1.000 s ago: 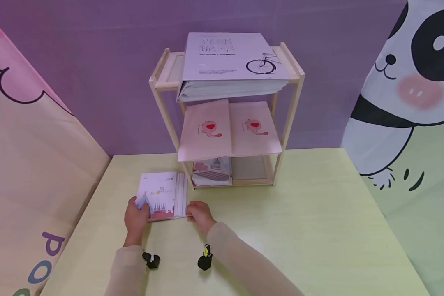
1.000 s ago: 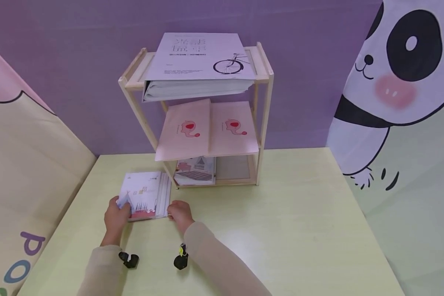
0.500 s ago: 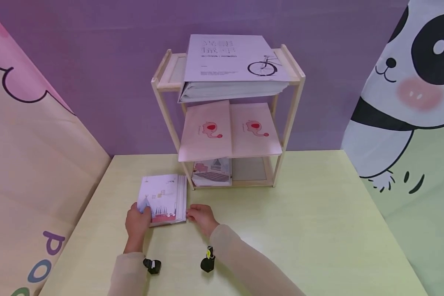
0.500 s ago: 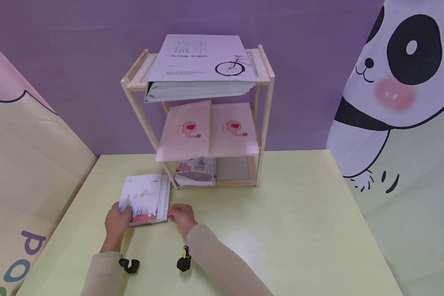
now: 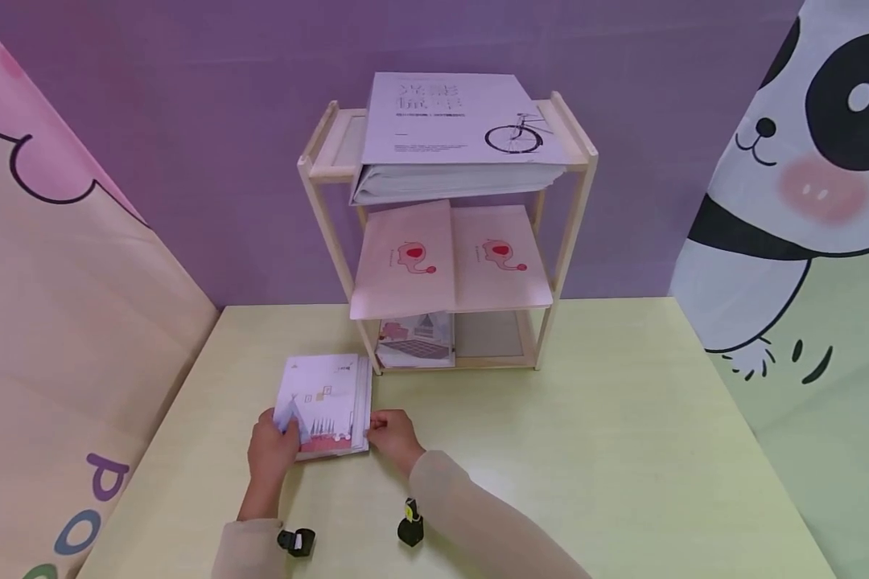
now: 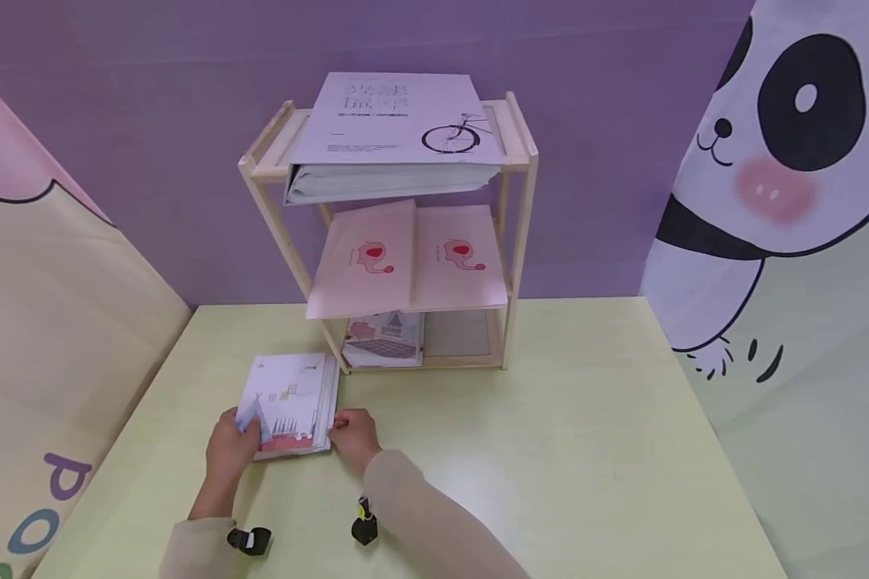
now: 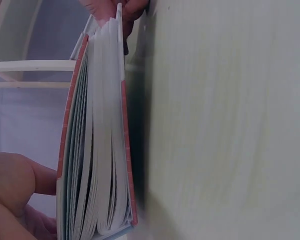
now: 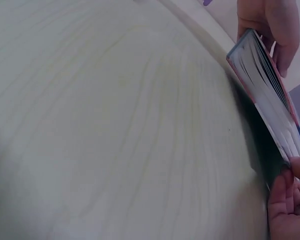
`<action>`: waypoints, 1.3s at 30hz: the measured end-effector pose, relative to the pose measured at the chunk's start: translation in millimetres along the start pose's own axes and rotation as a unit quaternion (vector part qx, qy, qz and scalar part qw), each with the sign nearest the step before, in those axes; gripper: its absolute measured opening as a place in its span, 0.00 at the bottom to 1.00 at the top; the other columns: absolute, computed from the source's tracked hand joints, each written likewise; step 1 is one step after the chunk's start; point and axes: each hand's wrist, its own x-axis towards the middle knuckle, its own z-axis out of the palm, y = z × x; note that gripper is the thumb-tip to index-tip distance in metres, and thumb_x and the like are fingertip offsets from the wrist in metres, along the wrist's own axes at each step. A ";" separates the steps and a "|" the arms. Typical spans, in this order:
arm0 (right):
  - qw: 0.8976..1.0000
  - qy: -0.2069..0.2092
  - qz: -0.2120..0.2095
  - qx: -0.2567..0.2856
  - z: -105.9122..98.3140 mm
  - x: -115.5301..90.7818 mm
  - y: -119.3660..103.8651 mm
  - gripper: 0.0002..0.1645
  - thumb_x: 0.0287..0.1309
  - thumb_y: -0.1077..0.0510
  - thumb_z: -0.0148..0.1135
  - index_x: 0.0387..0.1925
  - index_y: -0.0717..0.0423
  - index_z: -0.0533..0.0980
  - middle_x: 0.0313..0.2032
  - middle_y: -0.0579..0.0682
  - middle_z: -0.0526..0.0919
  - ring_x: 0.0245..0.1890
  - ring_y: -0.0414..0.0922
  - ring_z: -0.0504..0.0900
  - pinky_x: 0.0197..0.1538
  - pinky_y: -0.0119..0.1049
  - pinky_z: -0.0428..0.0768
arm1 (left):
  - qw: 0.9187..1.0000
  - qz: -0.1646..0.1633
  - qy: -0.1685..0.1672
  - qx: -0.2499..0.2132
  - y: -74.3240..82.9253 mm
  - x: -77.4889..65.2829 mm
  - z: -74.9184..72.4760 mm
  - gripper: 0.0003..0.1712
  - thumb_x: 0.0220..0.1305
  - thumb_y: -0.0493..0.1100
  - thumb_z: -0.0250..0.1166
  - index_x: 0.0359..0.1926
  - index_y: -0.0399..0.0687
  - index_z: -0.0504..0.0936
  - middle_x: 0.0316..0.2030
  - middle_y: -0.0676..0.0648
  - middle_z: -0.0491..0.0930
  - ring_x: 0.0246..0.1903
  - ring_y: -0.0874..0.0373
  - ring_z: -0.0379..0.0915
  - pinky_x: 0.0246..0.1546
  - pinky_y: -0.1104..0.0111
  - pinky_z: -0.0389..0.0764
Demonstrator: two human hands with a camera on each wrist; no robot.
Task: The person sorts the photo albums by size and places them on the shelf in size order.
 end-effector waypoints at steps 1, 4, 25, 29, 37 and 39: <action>1.000 -0.004 0.003 0.001 -1.2 -0.3 0.3 0.15 0.51 0.75 0.63 0.44 0.73 0.80 0.28 0.47 0.79 0.30 0.37 0.73 0.36 0.29 0.78 | 1.000 -0.003 -0.004 0.001 -0.1 -1.7 -0.2 0.29 0.68 0.39 0.50 0.59 0.15 0.61 0.51 0.18 0.69 0.51 0.27 0.68 0.51 0.40 0.67; 1.000 -0.016 -0.002 0.012 -5.4 -2.8 0.2 0.15 0.51 0.75 0.63 0.43 0.74 0.80 0.29 0.50 0.81 0.30 0.38 0.76 0.38 0.30 0.80 | 1.000 -0.008 -0.014 -0.002 0.4 -7.6 -1.0 0.29 0.68 0.39 0.50 0.60 0.15 0.59 0.52 0.18 0.68 0.51 0.27 0.67 0.53 0.40 0.66; 0.988 -0.073 0.037 0.132 -18.1 -28.4 15.3 0.18 0.51 0.78 0.61 0.47 0.79 0.76 0.34 0.57 0.84 0.33 0.41 0.81 0.40 0.38 0.83 | 0.999 0.021 0.030 -0.023 6.3 -54.4 -1.7 0.28 0.66 0.34 0.53 0.60 0.16 0.59 0.49 0.19 0.68 0.48 0.28 0.68 0.48 0.37 0.67; 0.983 -0.081 0.056 0.154 -16.6 -36.7 15.2 0.14 0.49 0.79 0.60 0.41 0.75 0.77 0.30 0.51 0.80 0.30 0.40 0.78 0.38 0.37 0.83 | 0.999 0.020 0.026 -0.022 7.0 -61.2 -6.2 0.29 0.66 0.34 0.53 0.62 0.17 0.58 0.50 0.20 0.67 0.48 0.29 0.67 0.48 0.38 0.67; 0.976 -0.122 0.065 0.169 -21.6 -48.4 14.1 0.10 0.51 0.79 0.58 0.36 0.69 0.74 0.28 0.52 0.78 0.28 0.41 0.78 0.38 0.37 0.83 | 0.998 0.038 0.035 -0.021 11.1 -75.7 -12.5 0.28 0.65 0.33 0.54 0.62 0.19 0.60 0.49 0.22 0.68 0.47 0.31 0.68 0.47 0.39 0.68; 0.976 -0.124 0.062 0.167 -24.7 -49.5 11.9 0.11 0.51 0.80 0.58 0.36 0.69 0.74 0.30 0.56 0.79 0.28 0.41 0.78 0.38 0.37 0.83 | 0.998 0.044 0.034 -0.024 13.5 -77.7 -13.2 0.29 0.65 0.32 0.54 0.62 0.18 0.59 0.49 0.21 0.68 0.47 0.30 0.68 0.47 0.39 0.68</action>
